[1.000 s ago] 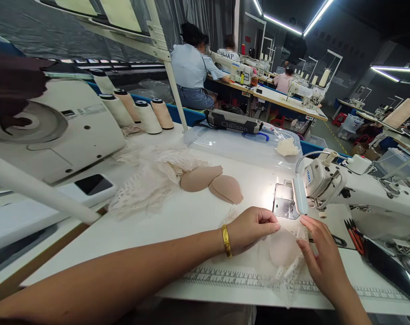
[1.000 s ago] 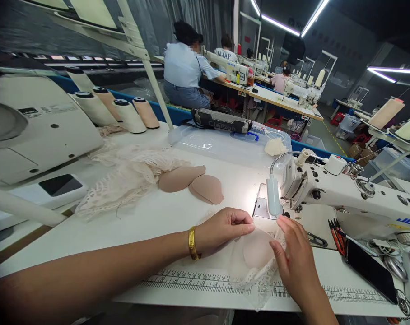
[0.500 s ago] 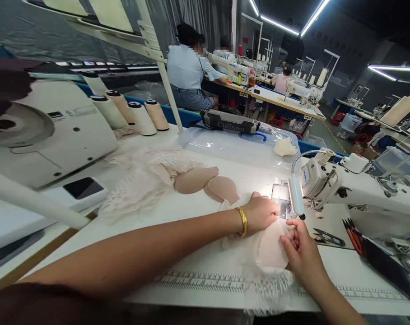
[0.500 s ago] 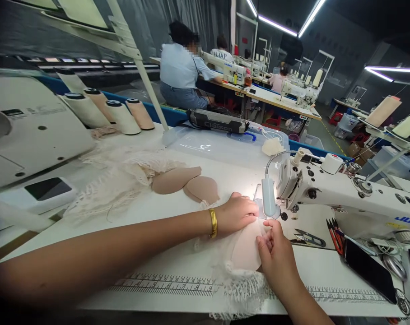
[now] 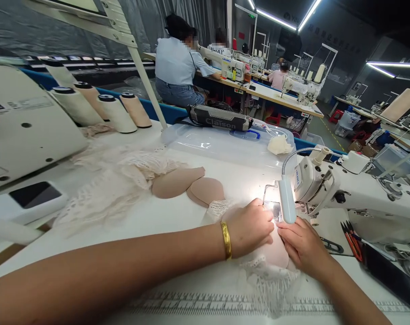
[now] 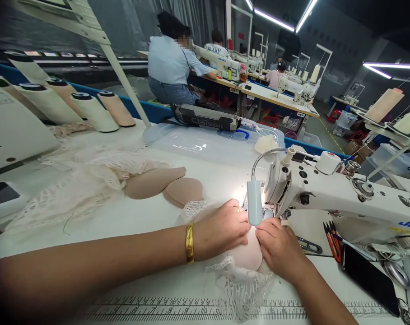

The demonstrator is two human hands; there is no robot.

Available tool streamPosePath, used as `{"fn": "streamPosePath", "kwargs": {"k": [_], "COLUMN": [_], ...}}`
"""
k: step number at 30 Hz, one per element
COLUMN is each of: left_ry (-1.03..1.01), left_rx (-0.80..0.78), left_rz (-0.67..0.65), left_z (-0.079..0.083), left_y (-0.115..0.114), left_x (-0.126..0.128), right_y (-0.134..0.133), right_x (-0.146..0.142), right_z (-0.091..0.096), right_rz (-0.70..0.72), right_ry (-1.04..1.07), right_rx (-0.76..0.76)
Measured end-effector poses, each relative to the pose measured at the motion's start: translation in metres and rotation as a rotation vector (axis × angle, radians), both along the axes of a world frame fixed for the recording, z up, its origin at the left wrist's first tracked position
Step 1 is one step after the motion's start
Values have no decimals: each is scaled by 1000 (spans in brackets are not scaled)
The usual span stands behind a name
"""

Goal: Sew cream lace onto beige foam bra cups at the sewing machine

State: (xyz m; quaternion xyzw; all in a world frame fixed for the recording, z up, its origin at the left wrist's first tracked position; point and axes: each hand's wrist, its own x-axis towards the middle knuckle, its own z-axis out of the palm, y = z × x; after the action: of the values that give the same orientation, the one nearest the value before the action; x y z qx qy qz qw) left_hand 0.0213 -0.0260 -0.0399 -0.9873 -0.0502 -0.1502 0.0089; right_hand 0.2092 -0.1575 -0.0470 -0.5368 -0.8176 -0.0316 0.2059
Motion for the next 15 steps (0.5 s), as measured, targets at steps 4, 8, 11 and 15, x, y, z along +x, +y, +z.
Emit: {"fn": "streamPosePath", "kwargs": {"k": [4,8,11,15], "left_ry": [-10,-53,-79,-83], "left_rx": [34,-5,-40,-44], "left_rz": [-27,-70,-101,-120], "left_z": [-1,-1,1,1], "left_y": [1,7,11,14], "left_x": [-2,2,4,7], "right_y": [-2,-2,-2,0], "right_x": [0,1,2,3], "right_z": [-4,-5,-7,-10], "right_rz": [-28,-64,-122,-161], "right_ry": [17,2,-32,-40], "right_rx": [10,4,-10,-14]}}
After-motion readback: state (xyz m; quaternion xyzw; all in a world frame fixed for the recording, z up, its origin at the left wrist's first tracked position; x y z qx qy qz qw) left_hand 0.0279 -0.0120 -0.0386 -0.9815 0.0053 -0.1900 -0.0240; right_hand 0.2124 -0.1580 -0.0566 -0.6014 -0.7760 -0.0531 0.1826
